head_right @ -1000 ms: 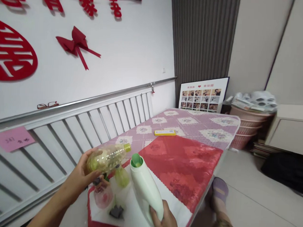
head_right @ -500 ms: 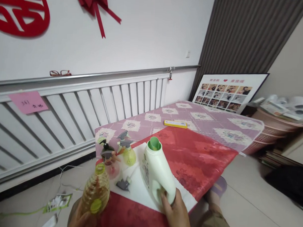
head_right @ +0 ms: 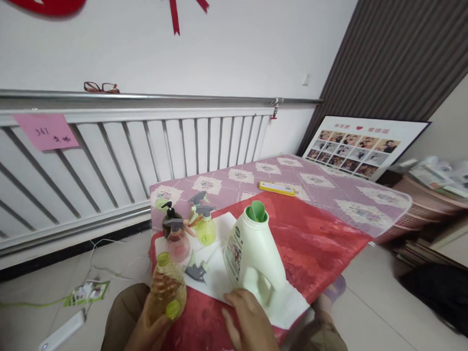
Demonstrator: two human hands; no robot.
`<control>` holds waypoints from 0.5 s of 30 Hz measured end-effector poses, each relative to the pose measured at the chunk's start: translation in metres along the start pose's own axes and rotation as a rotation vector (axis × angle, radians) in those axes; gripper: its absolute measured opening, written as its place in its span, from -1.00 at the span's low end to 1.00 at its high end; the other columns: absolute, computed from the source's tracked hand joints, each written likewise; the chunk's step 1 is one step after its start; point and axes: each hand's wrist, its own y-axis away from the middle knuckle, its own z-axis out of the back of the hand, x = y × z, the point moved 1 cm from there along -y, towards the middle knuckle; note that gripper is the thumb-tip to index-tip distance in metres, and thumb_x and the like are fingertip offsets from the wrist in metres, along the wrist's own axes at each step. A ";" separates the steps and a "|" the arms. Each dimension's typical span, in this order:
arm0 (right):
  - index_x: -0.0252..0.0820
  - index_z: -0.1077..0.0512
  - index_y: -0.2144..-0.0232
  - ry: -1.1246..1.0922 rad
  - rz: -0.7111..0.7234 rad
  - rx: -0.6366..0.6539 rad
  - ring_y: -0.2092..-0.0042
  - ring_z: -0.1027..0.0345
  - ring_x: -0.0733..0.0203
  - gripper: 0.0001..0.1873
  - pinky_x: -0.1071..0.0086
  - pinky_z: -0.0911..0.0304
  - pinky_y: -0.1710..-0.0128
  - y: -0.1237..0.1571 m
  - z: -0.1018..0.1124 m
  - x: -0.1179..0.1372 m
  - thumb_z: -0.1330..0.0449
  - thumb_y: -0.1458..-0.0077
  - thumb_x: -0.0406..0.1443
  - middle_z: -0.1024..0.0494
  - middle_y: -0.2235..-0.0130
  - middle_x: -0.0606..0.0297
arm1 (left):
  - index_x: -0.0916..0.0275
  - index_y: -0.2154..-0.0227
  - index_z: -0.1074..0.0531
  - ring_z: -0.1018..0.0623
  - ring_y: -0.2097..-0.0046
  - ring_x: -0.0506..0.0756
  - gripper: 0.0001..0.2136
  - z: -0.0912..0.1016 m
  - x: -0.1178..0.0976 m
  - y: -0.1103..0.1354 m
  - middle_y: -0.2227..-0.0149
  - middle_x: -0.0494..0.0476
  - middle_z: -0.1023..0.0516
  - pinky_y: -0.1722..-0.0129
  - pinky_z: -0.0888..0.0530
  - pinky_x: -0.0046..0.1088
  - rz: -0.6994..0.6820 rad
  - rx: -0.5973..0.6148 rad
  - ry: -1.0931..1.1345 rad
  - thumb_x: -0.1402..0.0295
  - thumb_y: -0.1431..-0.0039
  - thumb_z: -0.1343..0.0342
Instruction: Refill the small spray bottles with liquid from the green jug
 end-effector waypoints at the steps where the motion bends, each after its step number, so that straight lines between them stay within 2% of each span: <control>1: -0.08 -0.37 0.15 0.029 0.012 0.076 0.17 -0.46 0.18 -0.76 0.37 -0.41 0.18 -0.012 -0.012 0.001 -0.09 -0.13 -0.41 -0.53 0.21 0.22 | 0.14 -0.12 -0.19 -0.38 -0.16 0.31 -0.21 -0.006 0.001 -0.002 -0.11 0.29 -0.42 -0.15 -0.33 -0.14 -0.012 -0.015 -0.068 0.12 0.22 -0.36; 5: -0.15 -0.38 0.11 0.301 0.038 0.381 0.10 -0.42 0.15 -0.72 0.34 -0.36 0.09 -0.057 -0.054 -0.005 -0.09 -0.13 -0.47 -0.52 0.14 0.19 | 0.22 -0.13 -0.08 -0.43 -0.12 0.24 -0.25 -0.021 0.006 -0.011 -0.11 0.36 -0.40 -0.10 -0.38 -0.24 -0.049 -0.102 -0.285 0.22 0.13 -0.27; 10: -0.15 -0.42 0.15 0.456 0.121 0.471 0.13 -0.41 0.04 -0.75 0.30 -0.37 0.26 -0.091 -0.084 -0.011 -0.11 -0.13 -0.47 -0.54 0.17 0.17 | 0.28 -0.10 -0.07 -0.49 -0.07 0.25 -0.29 -0.014 0.028 -0.022 -0.07 0.40 -0.42 -0.07 -0.42 -0.21 -0.097 -0.216 -0.499 0.32 0.16 -0.21; 15: -0.19 -0.47 0.30 0.536 0.204 0.538 0.18 -0.41 0.05 -0.85 0.35 -0.32 0.37 -0.094 -0.103 -0.011 -0.13 -0.12 -0.47 -0.57 0.26 0.18 | 0.34 -0.10 -0.10 -0.47 -0.08 0.29 -0.33 -0.010 0.048 -0.019 -0.06 0.42 -0.42 -0.09 -0.40 -0.18 -0.247 -0.292 -0.665 0.33 0.14 -0.13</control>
